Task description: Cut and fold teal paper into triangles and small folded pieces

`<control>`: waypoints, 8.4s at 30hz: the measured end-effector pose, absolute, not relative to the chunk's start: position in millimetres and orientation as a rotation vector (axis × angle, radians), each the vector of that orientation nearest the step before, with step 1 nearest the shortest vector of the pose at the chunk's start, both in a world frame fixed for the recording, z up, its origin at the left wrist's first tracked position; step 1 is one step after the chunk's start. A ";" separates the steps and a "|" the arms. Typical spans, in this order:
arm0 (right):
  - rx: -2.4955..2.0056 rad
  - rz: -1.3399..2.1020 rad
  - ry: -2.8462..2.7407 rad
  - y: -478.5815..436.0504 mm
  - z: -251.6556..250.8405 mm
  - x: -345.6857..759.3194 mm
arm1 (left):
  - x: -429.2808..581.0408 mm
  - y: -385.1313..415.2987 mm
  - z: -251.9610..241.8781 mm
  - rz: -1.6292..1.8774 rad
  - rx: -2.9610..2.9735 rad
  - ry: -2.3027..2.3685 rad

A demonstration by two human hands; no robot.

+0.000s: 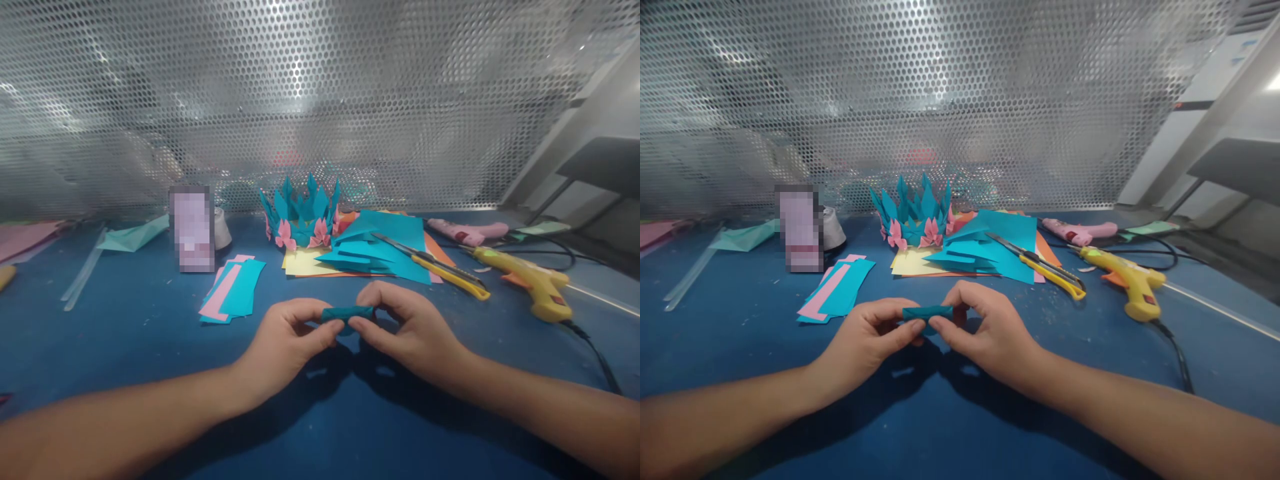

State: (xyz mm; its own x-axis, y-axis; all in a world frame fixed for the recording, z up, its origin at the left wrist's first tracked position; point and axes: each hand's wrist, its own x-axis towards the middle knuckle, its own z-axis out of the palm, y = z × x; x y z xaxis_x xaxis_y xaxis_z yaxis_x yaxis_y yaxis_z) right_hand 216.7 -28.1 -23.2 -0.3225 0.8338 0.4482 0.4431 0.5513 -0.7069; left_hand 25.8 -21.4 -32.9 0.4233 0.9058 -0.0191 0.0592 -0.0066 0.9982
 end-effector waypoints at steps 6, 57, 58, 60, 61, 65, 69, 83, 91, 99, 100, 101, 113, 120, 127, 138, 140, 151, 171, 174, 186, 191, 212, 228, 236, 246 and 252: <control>-0.998 0.537 -1.941 -27.7 -26.6 218.0 | 27.5 -21.7 -27.8 0.834 1.439 0.938; -0.685 -0.021 -2.154 -26.9 -16.8 223.7 | 30.9 -29.1 -21.2 0.729 1.207 0.846; -0.693 -0.025 -2.161 -27.0 -16.9 223.6 | 31.2 -28.3 -21.7 0.740 1.183 0.858; -0.703 -0.009 -2.168 -27.0 -17.8 223.3 | 31.5 -26.6 -22.5 0.764 1.128 0.869; -0.707 0.009 -2.170 -26.9 -18.6 223.1 | 31.5 -25.9 -22.7 0.772 1.104 0.869; -0.725 0.066 -2.162 -26.7 -22.5 222.7 | 31.0 -24.9 -22.3 0.767 1.076 0.876; -0.706 0.091 -2.176 -27.7 -22.4 222.3 | 30.7 -25.6 -22.3 0.760 1.084 0.869; -0.993 0.388 -1.998 -24.7 -21.1 217.1 | 35.5 -24.8 -20.1 0.729 1.163 0.829; -1.092 0.565 -1.934 -25.4 -19.9 215.5 | 35.5 -24.7 -23.6 0.699 1.191 0.817; -1.080 0.643 -1.937 -25.7 -20.0 215.8 | 35.3 -27.2 -23.7 0.689 1.195 0.813; -1.086 0.646 -1.935 -25.5 -19.7 215.6 | 35.3 -27.2 -23.8 0.686 1.192 0.814; -1.093 0.643 -1.931 -25.4 -19.4 215.5 | 35.4 -27.3 -23.7 0.688 1.189 0.816; -1.118 0.655 -1.940 -24.6 -20.8 217.1 | 32.9 -27.0 -23.2 0.644 1.207 0.823; -1.080 0.714 -1.920 -27.7 -20.5 215.3 | 31.8 -26.7 -24.2 0.622 1.285 0.891; -1.064 1.170 -1.660 -23.0 -25.3 212.4 | 34.8 -26.7 -19.4 0.717 1.165 0.856; -1.098 1.077 -1.867 -27.4 -21.8 213.0 | 32.7 -23.3 -19.8 0.719 1.167 0.848; -1.120 0.998 -1.914 -27.8 -20.5 212.8 | 32.4 -23.0 -21.0 0.698 1.179 0.837; -1.084 0.837 -2.011 -29.7 -16.2 214.3 | 32.9 -25.2 -22.3 0.680 1.179 0.792; -0.938 1.192 -1.758 -30.8 -18.2 216.2 | 31.4 -27.4 -22.4 0.627 1.299 0.837; -0.901 1.050 -1.874 -32.2 -18.6 215.8 | 32.1 -29.6 -25.9 0.591 1.392 0.833; -0.893 1.249 -1.716 -30.1 -23.7 213.1 | 31.9 -23.3 -27.3 0.798 1.292 0.763; -0.935 1.242 -1.743 -31.2 -23.4 213.0 | 31.8 -22.8 -26.0 0.814 1.269 0.816; -0.990 0.524 -2.000 -33.5 -22.3 214.5 | 31.4 -22.8 -28.3 0.734 1.306 0.883; -0.762 0.357 -2.216 -27.5 -21.3 221.6 | 30.5 -19.3 -20.7 0.678 1.270 0.928; -0.778 0.417 -2.144 -26.6 -21.7 220.9 | 27.2 -20.7 -24.3 0.664 1.259 0.910; -0.914 0.721 -1.951 -27.5 -20.1 218.3 | 29.9 -22.1 -22.0 0.690 1.266 0.906; -0.989 1.123 -1.754 -25.5 -18.8 216.5 | 29.7 -23.6 -19.6 0.718 1.272 0.916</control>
